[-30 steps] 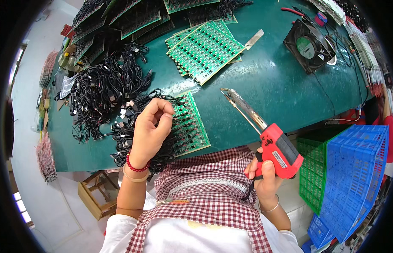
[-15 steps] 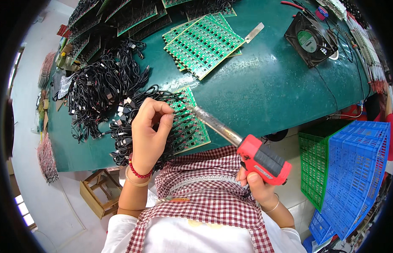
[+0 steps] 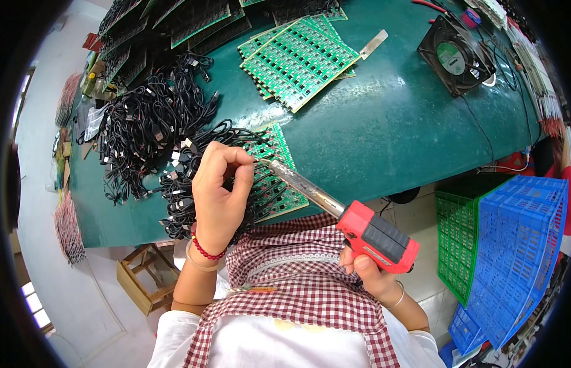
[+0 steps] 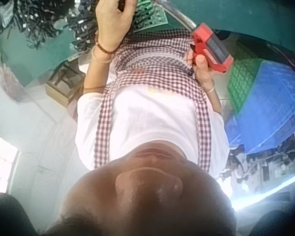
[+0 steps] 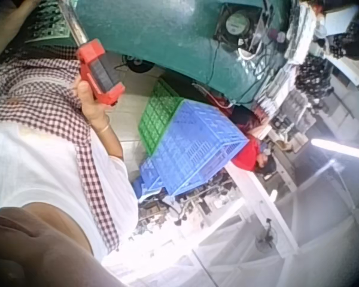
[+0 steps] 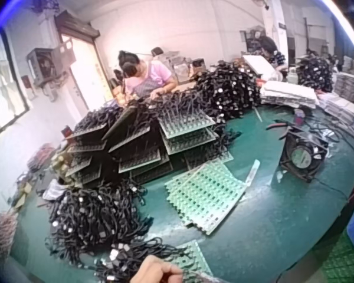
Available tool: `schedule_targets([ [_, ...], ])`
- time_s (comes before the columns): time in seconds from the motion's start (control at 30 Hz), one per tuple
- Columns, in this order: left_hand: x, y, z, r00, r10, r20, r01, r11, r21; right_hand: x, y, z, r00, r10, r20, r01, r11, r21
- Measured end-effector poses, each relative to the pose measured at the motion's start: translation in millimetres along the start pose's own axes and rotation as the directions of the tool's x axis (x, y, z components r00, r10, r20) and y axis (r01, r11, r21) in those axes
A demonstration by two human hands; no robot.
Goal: The person solders cables onto circuit boards using a soldering iron. After completing a board, the person stacks it onto a pile and begins attaching cables to a new circuit board.
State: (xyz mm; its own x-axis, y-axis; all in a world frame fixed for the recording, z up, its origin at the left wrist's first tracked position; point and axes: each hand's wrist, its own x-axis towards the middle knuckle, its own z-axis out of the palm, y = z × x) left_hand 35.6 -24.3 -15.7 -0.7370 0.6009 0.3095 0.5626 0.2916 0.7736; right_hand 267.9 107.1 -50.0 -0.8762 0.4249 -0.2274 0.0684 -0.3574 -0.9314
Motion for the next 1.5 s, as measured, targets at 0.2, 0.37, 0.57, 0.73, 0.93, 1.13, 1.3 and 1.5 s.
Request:
schedule_targets([
  [0.2,-3,4,-1,1.000,0.004,-0.005,-0.004,1.000,0.001,-1,0,1,1.000,-0.010,0.001,0.010,1.000,-0.020],
  [0.37,-2,2,0,1.000,0.014,-0.007,-0.014,1.000,-0.005,1,0,1,1.000,-0.021,0.003,0.021,1.000,-0.018],
  [0.57,-3,5,1,1.000,0.014,0.024,-0.015,1.000,0.027,1,0,0,0.999,-0.031,-0.022,0.029,0.998,-0.051],
  [0.73,-3,8,2,0.995,-0.029,0.092,0.028,1.000,0.008,1,1,-5,0.992,-0.086,-0.088,0.083,0.996,-0.036],
  [0.93,-1,10,-4,0.966,-0.031,0.255,0.033,0.999,-0.003,6,-3,-10,0.976,-0.152,-0.155,0.151,0.988,-0.015],
  [1.13,-1,10,-1,0.966,-0.106,0.234,0.123,0.991,-0.058,6,-3,-13,0.972,-0.162,-0.171,0.167,0.986,0.012],
  [1.3,1,11,-3,0.957,-0.011,0.291,-0.001,0.999,0.040,7,-3,-12,0.970,-0.166,-0.175,0.169,0.986,0.002],
  [1.5,1,9,-3,0.948,0.069,0.311,-0.114,0.985,0.129,5,-2,-14,0.966,-0.172,-0.193,0.172,0.985,-0.014],
])
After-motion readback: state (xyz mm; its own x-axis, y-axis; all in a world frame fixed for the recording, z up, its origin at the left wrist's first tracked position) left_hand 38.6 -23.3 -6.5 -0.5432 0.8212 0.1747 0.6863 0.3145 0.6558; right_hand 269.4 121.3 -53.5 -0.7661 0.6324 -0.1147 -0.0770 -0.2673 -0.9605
